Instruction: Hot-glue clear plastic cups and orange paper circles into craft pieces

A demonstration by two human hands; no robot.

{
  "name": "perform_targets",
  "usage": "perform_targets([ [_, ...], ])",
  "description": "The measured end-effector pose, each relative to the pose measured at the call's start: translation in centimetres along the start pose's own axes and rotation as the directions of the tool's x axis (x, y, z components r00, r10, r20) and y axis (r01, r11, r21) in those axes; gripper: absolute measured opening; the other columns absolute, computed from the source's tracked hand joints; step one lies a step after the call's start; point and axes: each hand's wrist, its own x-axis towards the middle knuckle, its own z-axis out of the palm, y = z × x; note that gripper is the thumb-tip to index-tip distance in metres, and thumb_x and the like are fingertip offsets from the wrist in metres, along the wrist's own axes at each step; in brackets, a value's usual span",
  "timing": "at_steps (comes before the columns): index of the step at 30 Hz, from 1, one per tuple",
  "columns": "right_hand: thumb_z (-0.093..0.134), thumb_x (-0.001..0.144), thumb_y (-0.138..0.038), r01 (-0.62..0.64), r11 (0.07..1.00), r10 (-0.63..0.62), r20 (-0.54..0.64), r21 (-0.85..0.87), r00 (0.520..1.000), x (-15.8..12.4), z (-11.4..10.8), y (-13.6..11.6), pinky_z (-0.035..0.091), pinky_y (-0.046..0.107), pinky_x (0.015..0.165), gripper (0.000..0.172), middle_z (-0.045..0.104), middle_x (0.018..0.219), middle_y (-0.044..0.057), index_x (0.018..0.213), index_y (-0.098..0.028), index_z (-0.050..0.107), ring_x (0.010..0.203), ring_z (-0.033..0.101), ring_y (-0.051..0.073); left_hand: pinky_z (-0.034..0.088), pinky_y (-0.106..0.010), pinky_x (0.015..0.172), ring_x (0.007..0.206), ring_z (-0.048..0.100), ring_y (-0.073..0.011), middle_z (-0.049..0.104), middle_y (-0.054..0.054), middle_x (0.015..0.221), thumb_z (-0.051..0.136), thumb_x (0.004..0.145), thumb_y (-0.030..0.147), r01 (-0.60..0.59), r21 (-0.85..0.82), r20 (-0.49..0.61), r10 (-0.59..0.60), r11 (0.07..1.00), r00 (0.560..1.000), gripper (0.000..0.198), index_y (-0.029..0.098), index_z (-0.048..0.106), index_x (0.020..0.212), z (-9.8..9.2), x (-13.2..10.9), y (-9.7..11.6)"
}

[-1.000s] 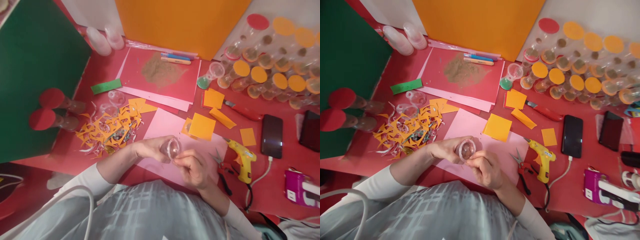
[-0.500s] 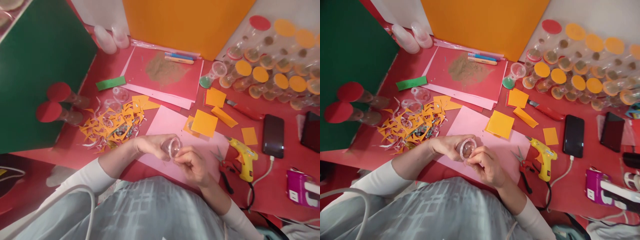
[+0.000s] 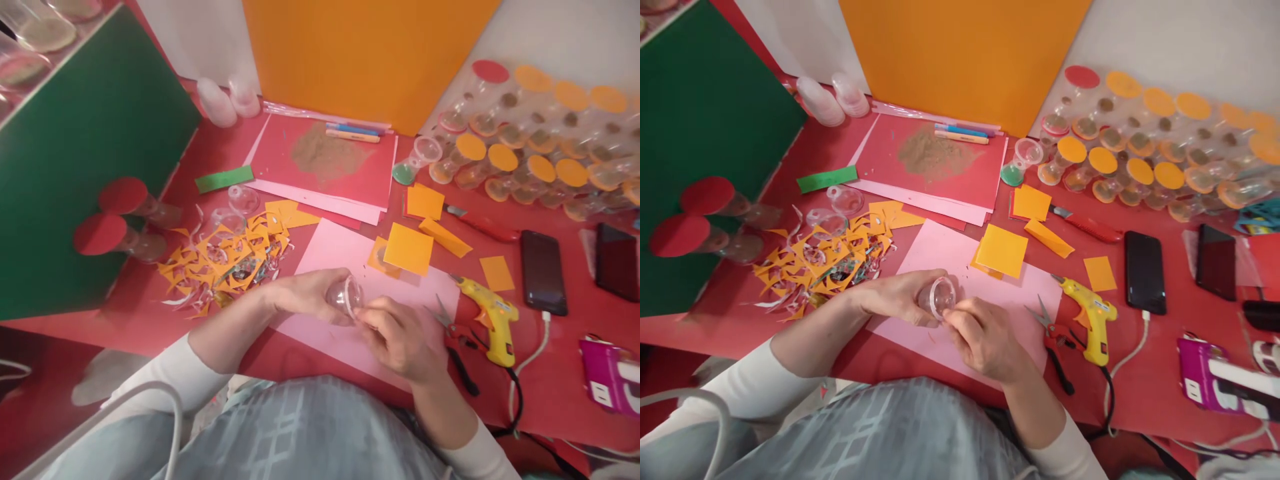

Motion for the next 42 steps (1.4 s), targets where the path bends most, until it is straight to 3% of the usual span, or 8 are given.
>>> perform_targets([
  [2,0.045,0.104,-0.014,-0.028,0.999,0.027,0.011,0.03,1.0,-0.2,0.2,0.0,0.053,0.024,0.061,0.013,0.07,0.077,0.003,0.099,-0.021,0.055,0.067,0.068,0.015,0.041,-0.021,0.057,0.066,0.055,-0.0115,0.06,0.004,0.079,0.077,0.07,0.034,0.024,0.195,-0.087,-0.008,0.98,0.996,0.038,0.019,0.054,0.096,0.1,-0.5,0.9],
  [7,0.038,0.107,-0.017,-0.059,0.997,0.058,0.028,0.043,0.998,-0.1,1.0,0.0,0.05,0.024,0.057,0.017,0.067,0.071,0.0,0.097,-0.022,0.051,0.06,0.064,0.014,0.038,-0.022,0.058,0.06,0.06,-0.0136,0.058,0.007,0.069,0.061,0.077,0.019,0.027,0.477,-0.224,0.092,0.879,0.97,0.027,0.023,0.043,0.097,1.4,-0.8,1.4],
  [12,0.037,0.11,-0.025,-0.061,0.998,0.059,0.06,0.032,0.996,0.4,1.2,-0.2,0.046,0.024,0.056,0.023,0.065,0.07,0.0,0.092,-0.021,0.05,0.058,0.06,0.013,0.039,-0.024,0.057,0.067,0.07,-0.0212,0.065,0.003,0.072,0.058,0.078,0.014,0.128,0.618,-0.26,0.048,0.776,0.964,0.031,0.023,0.042,0.103,2.3,-0.3,1.1],
  [16,0.035,0.111,-0.024,-0.032,0.997,0.036,0.069,-0.07,0.997,0.3,1.1,0.0,0.042,0.027,0.056,0.031,0.063,0.066,0.0,0.086,-0.021,0.052,0.059,0.059,0.014,0.038,-0.025,0.054,0.073,0.075,-0.0267,0.07,0.0,0.074,0.06,0.081,0.019,0.236,0.734,-0.281,-0.03,0.637,0.959,0.028,0.023,0.046,0.104,2.7,-0.1,1.6],
  [19,0.035,0.111,-0.025,-0.01,0.996,0.02,0.103,-0.09,0.995,0.3,1.0,0.1,0.039,0.027,0.055,0.037,0.061,0.064,0.0,0.079,-0.02,0.053,0.058,0.057,0.014,0.04,-0.026,0.055,0.078,0.077,-0.0283,0.073,-0.001,0.076,0.063,0.082,0.022,0.274,0.761,-0.287,-0.073,0.588,0.955,0.026,0.023,0.05,0.104,2.8,0.0,2.0],
  [28,0.033,0.113,-0.025,0.033,0.996,-0.03,0.025,-0.089,0.999,1.0,0.6,-0.4,0.031,0.027,0.053,0.051,0.05,0.052,-0.004,0.064,-0.022,0.045,0.05,0.042,0.011,0.045,-0.023,0.059,0.074,0.076,-0.0234,0.069,0.003,0.07,0.069,0.076,0.017,0.246,0.643,-0.221,-0.133,0.725,0.966,0.029,0.022,0.057,0.102,2.6,0.0,2.6],
  [36,0.037,0.112,-0.024,0.034,0.983,-0.041,-0.036,-0.178,0.999,0.4,0.7,-0.8,0.032,0.027,0.054,0.044,0.05,0.054,-0.004,0.068,-0.022,0.046,0.05,0.043,0.012,0.047,-0.023,0.064,0.071,0.07,-0.0176,0.071,0.003,0.079,0.073,0.068,0.015,0.245,0.455,-0.123,-0.212,0.856,0.969,0.045,0.02,0.059,0.11,2.0,0.3,2.2],
  [42,0.041,0.11,-0.024,0.035,0.973,-0.058,-0.096,-0.226,0.994,0.6,0.7,-0.9,0.035,0.029,0.053,0.033,0.05,0.052,-0.004,0.078,-0.022,0.049,0.048,0.046,0.014,0.048,-0.025,0.065,0.079,0.069,-0.0194,0.073,-0.001,0.09,0.072,0.066,0.02,0.251,0.398,-0.11,-0.225,0.882,0.968,0.042,0.02,0.062,0.107,1.7,0.3,1.9],
])
